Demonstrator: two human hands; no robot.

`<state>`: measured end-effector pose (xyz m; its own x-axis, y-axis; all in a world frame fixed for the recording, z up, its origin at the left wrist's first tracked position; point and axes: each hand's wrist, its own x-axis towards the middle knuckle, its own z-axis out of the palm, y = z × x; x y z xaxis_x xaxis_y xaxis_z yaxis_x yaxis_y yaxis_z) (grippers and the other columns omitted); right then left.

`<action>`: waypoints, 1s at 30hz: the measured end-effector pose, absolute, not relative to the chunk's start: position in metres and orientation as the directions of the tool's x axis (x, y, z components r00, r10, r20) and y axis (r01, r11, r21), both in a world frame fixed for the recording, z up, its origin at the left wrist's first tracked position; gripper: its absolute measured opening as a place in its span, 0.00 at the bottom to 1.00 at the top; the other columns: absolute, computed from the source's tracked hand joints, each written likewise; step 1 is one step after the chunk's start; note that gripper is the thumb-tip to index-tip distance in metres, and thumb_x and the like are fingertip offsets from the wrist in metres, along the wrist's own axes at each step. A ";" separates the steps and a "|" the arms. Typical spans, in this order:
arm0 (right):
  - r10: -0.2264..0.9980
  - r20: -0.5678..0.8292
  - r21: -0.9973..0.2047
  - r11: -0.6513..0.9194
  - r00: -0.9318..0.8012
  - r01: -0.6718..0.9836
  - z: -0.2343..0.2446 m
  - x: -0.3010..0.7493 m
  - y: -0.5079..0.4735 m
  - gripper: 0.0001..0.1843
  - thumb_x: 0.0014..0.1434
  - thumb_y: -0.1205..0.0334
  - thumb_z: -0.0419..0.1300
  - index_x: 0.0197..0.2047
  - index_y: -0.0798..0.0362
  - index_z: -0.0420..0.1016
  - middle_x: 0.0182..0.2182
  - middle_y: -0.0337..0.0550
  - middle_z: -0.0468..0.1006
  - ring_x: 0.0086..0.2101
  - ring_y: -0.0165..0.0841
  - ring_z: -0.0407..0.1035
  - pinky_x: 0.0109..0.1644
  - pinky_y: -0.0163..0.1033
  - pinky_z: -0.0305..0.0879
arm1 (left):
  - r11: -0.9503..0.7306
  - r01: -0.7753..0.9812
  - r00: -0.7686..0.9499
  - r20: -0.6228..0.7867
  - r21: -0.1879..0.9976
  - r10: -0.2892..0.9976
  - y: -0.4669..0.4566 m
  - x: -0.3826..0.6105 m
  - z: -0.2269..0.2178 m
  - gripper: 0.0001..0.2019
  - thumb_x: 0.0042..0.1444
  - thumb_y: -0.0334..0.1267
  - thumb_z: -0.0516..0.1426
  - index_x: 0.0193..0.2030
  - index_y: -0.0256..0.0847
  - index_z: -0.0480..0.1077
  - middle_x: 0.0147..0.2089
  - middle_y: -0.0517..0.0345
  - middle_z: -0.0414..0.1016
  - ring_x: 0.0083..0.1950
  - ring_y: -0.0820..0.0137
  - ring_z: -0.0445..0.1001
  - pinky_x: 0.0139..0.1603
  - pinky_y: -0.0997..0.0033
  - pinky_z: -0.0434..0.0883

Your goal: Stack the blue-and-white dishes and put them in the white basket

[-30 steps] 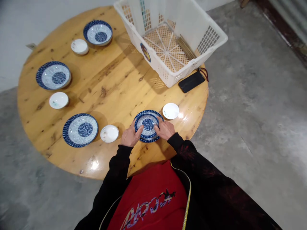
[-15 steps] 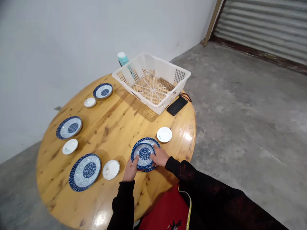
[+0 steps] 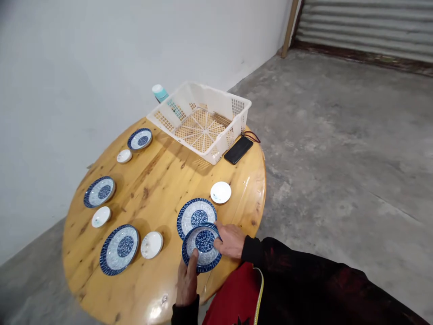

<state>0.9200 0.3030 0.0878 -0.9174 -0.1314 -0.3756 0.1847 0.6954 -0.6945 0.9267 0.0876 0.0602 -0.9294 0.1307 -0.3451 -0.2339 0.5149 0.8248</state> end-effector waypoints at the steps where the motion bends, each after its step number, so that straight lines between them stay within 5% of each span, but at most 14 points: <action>1: -0.108 -0.371 -0.693 0.693 -0.922 0.198 0.089 0.926 0.305 0.28 0.57 0.62 0.52 0.61 0.60 0.64 0.35 0.51 0.80 0.34 0.40 0.73 0.37 0.38 0.57 | 0.514 -0.238 -0.924 -0.355 0.824 0.143 0.092 0.928 0.062 0.30 0.60 0.59 0.50 0.61 0.42 0.67 0.63 0.44 0.70 0.66 0.54 0.66 0.63 0.58 0.68; 13: 0.100 -0.371 -0.639 0.694 -0.923 0.332 0.116 0.987 0.285 0.27 0.59 0.63 0.51 0.61 0.62 0.63 0.38 0.52 0.79 0.37 0.40 0.73 0.41 0.38 0.59 | 0.423 -0.178 -0.894 -0.326 0.888 0.307 0.099 0.947 0.085 0.27 0.63 0.52 0.48 0.61 0.34 0.65 0.62 0.42 0.70 0.64 0.58 0.68 0.67 0.58 0.62; 19: 0.102 -0.406 -0.667 0.646 -0.908 0.371 0.118 1.003 0.284 0.23 0.58 0.65 0.51 0.57 0.62 0.66 0.29 0.45 0.77 0.31 0.36 0.71 0.39 0.36 0.59 | 0.446 -0.203 -0.879 -0.363 0.872 0.310 0.099 0.962 0.082 0.27 0.62 0.51 0.48 0.61 0.33 0.65 0.62 0.42 0.71 0.64 0.59 0.68 0.67 0.58 0.62; 30: 0.093 -0.323 -0.712 0.632 -0.942 0.307 0.113 0.995 0.370 0.26 0.58 0.65 0.50 0.59 0.61 0.65 0.38 0.51 0.79 0.36 0.39 0.73 0.42 0.38 0.61 | 0.451 -0.128 -0.920 -0.275 0.883 0.279 0.187 0.955 0.100 0.25 0.63 0.49 0.48 0.60 0.35 0.65 0.62 0.42 0.70 0.64 0.59 0.67 0.68 0.57 0.60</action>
